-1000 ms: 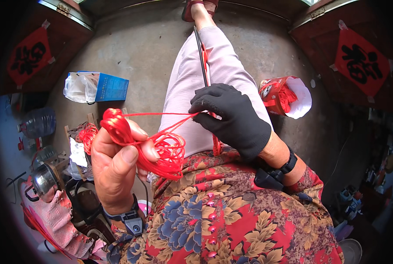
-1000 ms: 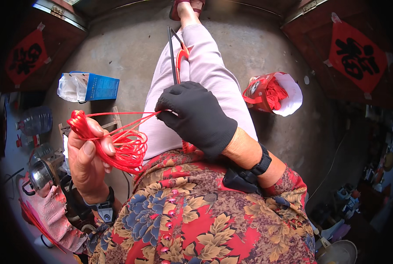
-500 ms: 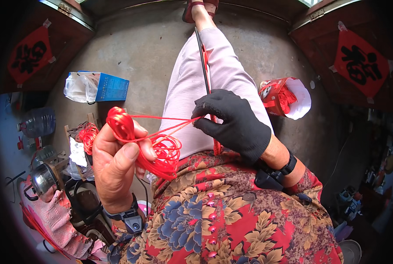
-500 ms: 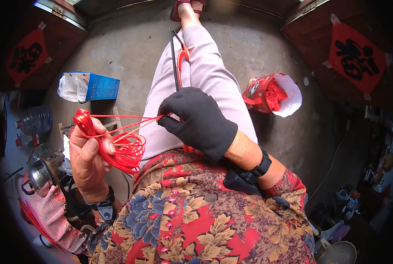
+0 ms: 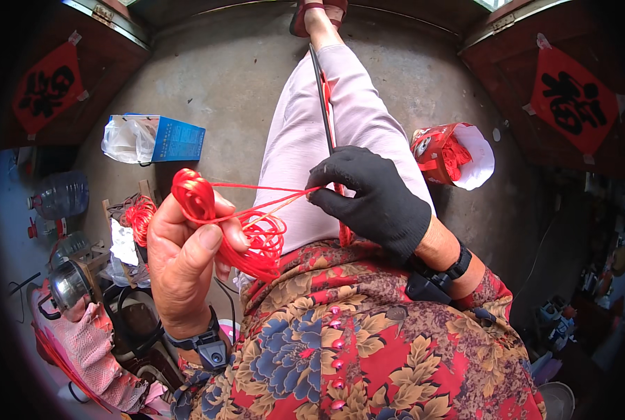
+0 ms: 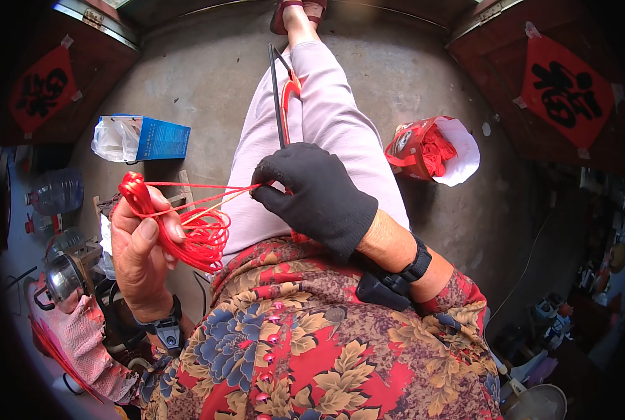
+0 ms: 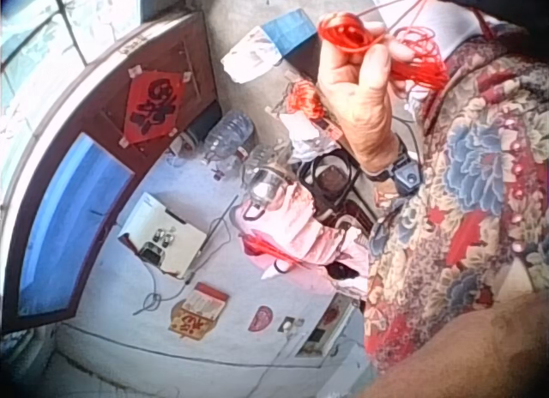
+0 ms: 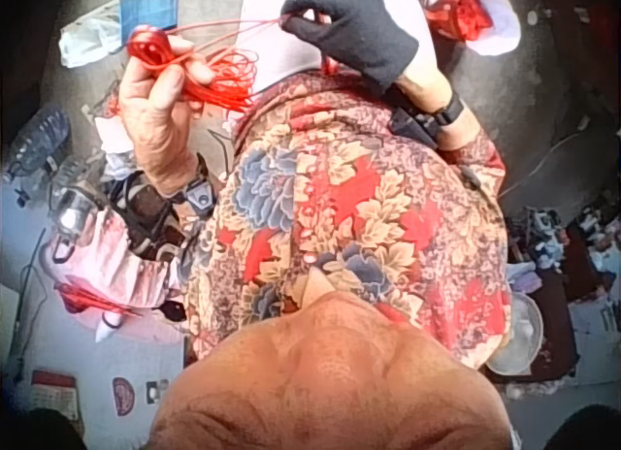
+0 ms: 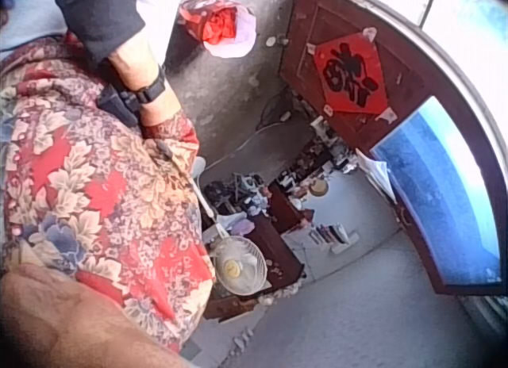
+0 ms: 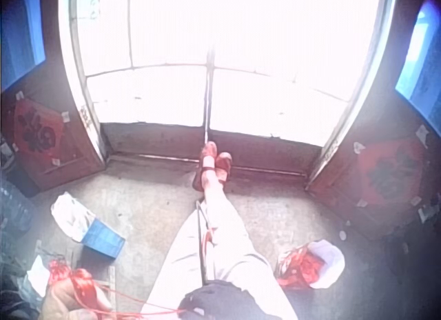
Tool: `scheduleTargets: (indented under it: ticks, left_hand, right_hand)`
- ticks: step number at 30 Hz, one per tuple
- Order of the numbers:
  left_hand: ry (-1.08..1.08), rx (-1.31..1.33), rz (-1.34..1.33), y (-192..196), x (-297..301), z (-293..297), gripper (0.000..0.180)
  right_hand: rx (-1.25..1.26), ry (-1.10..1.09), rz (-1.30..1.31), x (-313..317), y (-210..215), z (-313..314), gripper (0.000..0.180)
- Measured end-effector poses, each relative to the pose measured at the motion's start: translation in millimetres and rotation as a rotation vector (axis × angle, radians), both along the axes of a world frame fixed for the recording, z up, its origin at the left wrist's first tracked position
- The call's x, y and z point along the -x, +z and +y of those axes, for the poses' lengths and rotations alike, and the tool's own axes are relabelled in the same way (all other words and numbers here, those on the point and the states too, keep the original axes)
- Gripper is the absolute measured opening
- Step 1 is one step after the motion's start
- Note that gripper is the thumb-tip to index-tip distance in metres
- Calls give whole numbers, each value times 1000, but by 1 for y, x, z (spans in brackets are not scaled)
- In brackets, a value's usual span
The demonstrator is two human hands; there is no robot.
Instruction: The person is weaving or braiding red decorative cord around a central rod.
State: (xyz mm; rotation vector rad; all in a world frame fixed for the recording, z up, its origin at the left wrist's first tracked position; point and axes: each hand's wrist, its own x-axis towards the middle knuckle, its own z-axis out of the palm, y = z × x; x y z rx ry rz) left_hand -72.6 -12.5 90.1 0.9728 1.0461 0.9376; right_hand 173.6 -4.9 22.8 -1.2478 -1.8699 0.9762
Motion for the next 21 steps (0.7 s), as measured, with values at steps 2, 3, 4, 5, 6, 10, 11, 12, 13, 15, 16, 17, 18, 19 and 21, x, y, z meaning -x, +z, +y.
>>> scheduleTargets:
  ticks: [2,3,4,5,6,10,11,12,13,15,16,17,18,19,21]
  left_hand:
    - [-3,24,-23,1,2,1,38]
    - [-1,31,-50,1,3,1,37]
    - [-4,35,-37,1,3,1,37]
    - [-4,34,-39,0,3,1,37]
    - [-3,35,-52,0,3,1,37]
    - [2,29,-54,-3,4,0,36]
    - [3,29,-60,-4,4,0,35]
    - [3,29,-66,-5,4,0,35]
    - [3,30,-74,-5,4,0,35]
    - [4,32,-90,-6,4,0,34]
    - [6,40,-96,-7,4,0,34]
    - [8,47,-102,-7,4,0,34]
    - [9,55,-108,-8,4,0,34]
    - [10,57,-110,-8,4,0,34]
    - [12,62,-114,-10,3,0,33]
  right_hand:
    - [15,-12,4,1,0,0,12]
    - [17,-12,0,1,0,0,12]
    - [19,-12,-4,1,-1,0,12]
    - [16,-12,-5,1,-1,0,13]
    - [22,-13,-10,1,-1,0,13]
    - [32,-13,-24,0,-2,-1,13]
    - [30,-13,-25,0,-2,-1,14]
    - [35,-17,-35,0,-2,-1,14]
    - [34,-23,-40,0,-2,-1,14]
    - [38,-28,-50,0,-2,-2,14]
    - [43,-28,-56,0,-2,-2,14]
    - [45,-30,-57,0,-1,-2,15]
    - [53,-30,-63,0,-1,-2,15]
    - [56,-32,-63,-1,-1,-2,15]
    - [59,-34,-63,-1,-1,-2,15]
